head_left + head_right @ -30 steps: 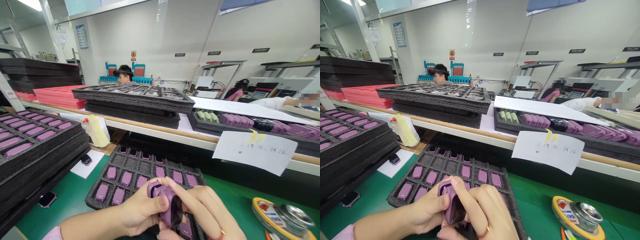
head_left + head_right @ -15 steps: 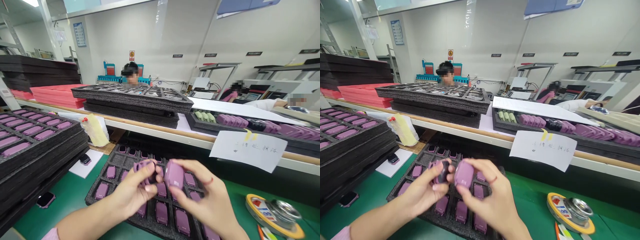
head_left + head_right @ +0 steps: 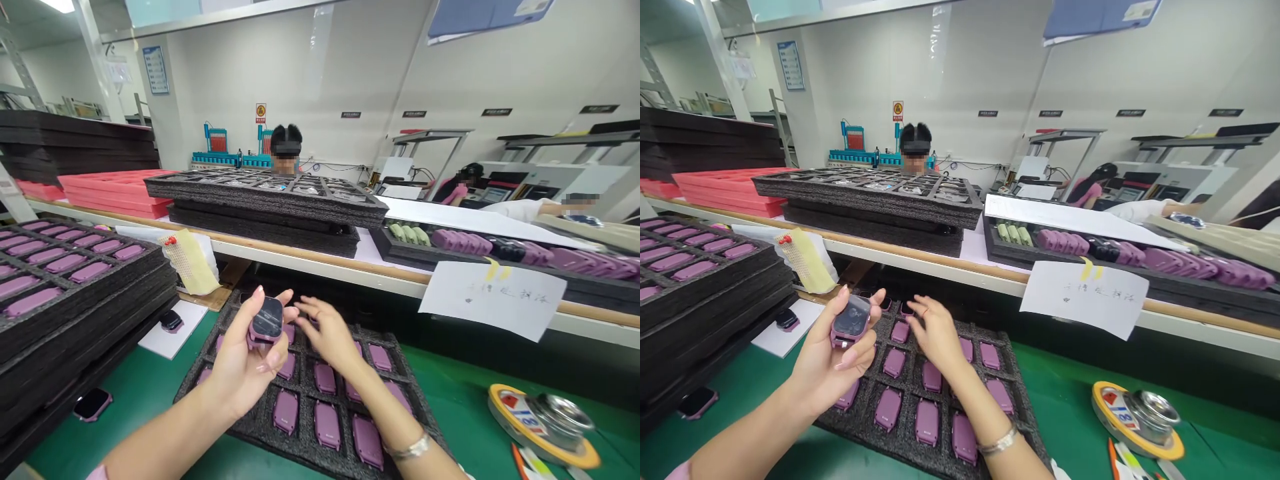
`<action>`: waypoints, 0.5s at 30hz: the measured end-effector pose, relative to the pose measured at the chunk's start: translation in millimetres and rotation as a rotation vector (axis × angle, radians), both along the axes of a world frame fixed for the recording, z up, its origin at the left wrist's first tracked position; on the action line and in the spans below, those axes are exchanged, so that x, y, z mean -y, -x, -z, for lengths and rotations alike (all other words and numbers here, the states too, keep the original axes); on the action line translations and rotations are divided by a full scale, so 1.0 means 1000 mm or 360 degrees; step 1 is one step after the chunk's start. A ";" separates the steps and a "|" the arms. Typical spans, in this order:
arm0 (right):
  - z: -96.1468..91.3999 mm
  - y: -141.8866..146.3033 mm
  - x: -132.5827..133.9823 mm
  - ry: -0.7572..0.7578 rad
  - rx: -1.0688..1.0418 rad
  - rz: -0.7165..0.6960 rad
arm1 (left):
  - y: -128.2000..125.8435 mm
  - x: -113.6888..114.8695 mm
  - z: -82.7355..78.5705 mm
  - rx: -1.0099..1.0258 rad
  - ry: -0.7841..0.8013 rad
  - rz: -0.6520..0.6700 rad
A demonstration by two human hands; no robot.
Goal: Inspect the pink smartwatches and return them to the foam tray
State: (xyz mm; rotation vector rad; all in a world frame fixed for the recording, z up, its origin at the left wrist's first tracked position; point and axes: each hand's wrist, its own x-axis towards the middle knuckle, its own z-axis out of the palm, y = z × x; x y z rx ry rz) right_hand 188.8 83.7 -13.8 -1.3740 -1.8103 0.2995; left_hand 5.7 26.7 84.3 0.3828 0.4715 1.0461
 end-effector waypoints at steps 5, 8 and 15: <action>-0.055 -0.017 0.071 -0.0336 -0.0327 -0.0027 | -0.014 0.009 0.017 -0.0155 -0.0168 0.0112; -0.067 -0.012 0.107 -0.0586 -0.0101 -0.0305 | -0.024 0.015 0.028 -0.0216 -0.0237 0.0272; -0.067 -0.013 0.114 -0.0615 0.0151 -0.0423 | -0.030 0.021 0.033 -0.0204 -0.0093 0.0622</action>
